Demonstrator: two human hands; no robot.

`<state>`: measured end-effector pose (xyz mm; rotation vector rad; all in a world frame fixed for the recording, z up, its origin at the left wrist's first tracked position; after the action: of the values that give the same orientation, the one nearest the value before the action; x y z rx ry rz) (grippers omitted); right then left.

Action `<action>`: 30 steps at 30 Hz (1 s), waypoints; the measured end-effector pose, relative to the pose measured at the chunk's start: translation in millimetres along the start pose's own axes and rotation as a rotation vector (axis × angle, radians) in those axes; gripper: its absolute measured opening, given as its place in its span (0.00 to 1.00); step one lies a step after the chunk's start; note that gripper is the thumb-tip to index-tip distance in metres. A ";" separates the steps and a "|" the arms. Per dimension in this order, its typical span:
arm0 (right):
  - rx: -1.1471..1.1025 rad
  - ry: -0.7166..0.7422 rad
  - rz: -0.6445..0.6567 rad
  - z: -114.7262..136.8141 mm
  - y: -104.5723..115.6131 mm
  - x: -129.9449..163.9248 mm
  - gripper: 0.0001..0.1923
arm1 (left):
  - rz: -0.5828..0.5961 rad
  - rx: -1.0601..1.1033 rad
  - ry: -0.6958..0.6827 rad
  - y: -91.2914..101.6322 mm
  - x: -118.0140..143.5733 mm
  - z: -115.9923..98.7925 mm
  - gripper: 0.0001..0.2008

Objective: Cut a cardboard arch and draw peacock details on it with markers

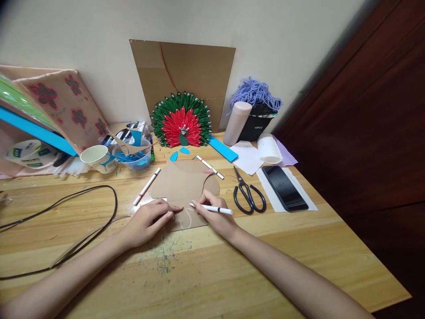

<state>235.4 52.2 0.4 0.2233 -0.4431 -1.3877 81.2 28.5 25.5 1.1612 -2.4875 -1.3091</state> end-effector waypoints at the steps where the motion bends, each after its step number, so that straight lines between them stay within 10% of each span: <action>1: 0.010 -0.005 -0.002 -0.2 -0.1 -0.2 0.14 | 0.000 0.003 0.001 0.0 -0.1 0.0 0.15; 30: 0.070 0.060 -0.027 -0.3 1.7 -1.7 0.14 | 0.009 -0.014 -0.013 -3.1 0.1 2.6 0.16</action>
<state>236.8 54.2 0.5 0.3282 -0.4411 -1.3896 81.9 29.1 21.6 1.1411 -2.4859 -1.3338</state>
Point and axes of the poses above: each hand's wrist, its own x-axis away from the middle knuckle, its own y-axis out of the back of the hand, z = x × y, the point moved 9 cm from there along -x, towards the middle knuckle, and after that the axes turned 13 degrees about -y, right-handed, at the moved point
